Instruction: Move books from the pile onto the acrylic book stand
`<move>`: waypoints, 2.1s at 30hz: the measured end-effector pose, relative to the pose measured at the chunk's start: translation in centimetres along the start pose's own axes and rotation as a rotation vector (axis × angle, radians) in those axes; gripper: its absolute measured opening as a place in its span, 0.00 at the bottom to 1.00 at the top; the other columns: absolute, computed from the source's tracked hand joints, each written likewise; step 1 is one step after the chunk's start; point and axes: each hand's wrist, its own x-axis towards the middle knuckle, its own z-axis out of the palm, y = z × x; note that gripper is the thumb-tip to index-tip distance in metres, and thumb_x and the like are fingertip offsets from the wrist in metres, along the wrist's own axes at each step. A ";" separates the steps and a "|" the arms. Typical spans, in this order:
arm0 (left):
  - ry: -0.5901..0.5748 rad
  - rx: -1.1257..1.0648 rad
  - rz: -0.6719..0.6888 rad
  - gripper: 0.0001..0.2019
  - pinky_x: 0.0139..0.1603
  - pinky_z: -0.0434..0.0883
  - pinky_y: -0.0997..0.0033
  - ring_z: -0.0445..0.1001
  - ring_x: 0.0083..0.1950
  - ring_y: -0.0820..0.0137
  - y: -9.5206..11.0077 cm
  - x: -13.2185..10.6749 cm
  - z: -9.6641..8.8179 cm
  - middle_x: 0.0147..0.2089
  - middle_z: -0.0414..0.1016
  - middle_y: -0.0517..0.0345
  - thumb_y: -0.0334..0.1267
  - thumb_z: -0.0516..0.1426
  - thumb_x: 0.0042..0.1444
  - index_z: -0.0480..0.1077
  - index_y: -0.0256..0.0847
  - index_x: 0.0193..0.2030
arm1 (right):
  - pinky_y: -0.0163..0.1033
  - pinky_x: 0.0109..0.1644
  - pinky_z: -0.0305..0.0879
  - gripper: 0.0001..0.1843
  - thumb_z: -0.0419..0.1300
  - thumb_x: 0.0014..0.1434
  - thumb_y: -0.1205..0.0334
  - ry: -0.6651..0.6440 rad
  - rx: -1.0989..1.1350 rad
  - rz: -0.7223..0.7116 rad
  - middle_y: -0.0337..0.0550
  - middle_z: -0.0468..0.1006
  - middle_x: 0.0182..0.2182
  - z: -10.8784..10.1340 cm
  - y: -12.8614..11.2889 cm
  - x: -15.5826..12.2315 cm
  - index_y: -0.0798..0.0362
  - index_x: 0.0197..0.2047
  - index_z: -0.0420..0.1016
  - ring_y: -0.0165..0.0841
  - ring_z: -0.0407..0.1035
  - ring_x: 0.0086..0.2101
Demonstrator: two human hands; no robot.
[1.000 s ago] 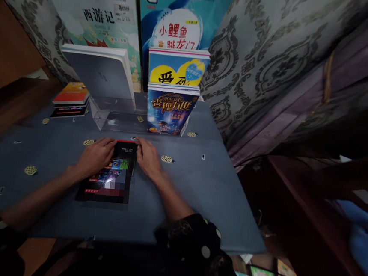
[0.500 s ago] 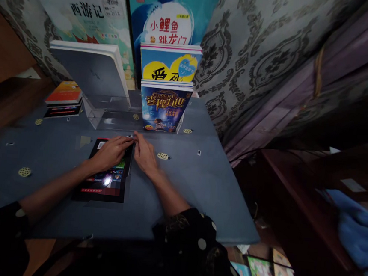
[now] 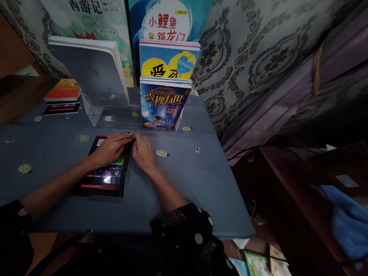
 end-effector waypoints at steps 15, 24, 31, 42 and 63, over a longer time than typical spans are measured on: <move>0.074 -0.097 0.039 0.23 0.65 0.70 0.53 0.74 0.61 0.61 -1.0 -0.5 0.6 0.60 0.76 0.48 0.23 0.50 0.58 0.74 0.37 0.58 | 0.52 0.62 0.66 0.25 0.49 0.61 0.76 0.026 -0.034 -0.006 0.51 0.79 0.51 0.6 -0.3 -0.5 0.54 0.59 0.70 0.41 0.71 0.52; 0.090 -0.116 0.074 0.23 0.66 0.70 0.53 0.74 0.62 0.62 -0.6 -1.0 0.4 0.60 0.76 0.47 0.24 0.49 0.59 0.74 0.36 0.58 | 0.51 0.60 0.67 0.25 0.50 0.61 0.76 0.033 -0.020 0.014 0.51 0.80 0.50 0.4 -0.7 -1.0 0.53 0.59 0.71 0.41 0.72 0.52; 0.074 -0.117 0.070 0.22 0.65 0.71 0.52 0.75 0.61 0.62 -0.2 -1.5 0.1 0.59 0.77 0.47 0.24 0.49 0.60 0.75 0.36 0.57 | 0.49 0.59 0.68 0.24 0.49 0.61 0.76 0.021 -0.043 0.025 0.51 0.81 0.49 0.4 -1.2 -1.3 0.54 0.58 0.72 0.41 0.72 0.51; 0.049 -0.068 0.108 0.22 0.64 0.71 0.54 0.75 0.61 0.62 0.6 -2.0 -0.4 0.57 0.78 0.47 0.23 0.51 0.57 0.75 0.38 0.56 | 0.50 0.59 0.68 0.25 0.49 0.62 0.75 0.004 -0.044 0.047 0.49 0.81 0.49 0.1 -1.9 -2.5 0.52 0.59 0.72 0.41 0.72 0.51; 0.031 -0.094 0.122 0.21 0.61 0.73 0.54 0.75 0.61 0.61 3.3 -4.9 -1.6 0.58 0.77 0.47 0.24 0.50 0.61 0.73 0.36 0.58 | 0.49 0.59 0.68 0.26 0.48 0.63 0.76 -0.026 0.021 0.004 0.48 0.80 0.49 -1.0 -4.0 -5.6 0.48 0.60 0.71 0.39 0.72 0.51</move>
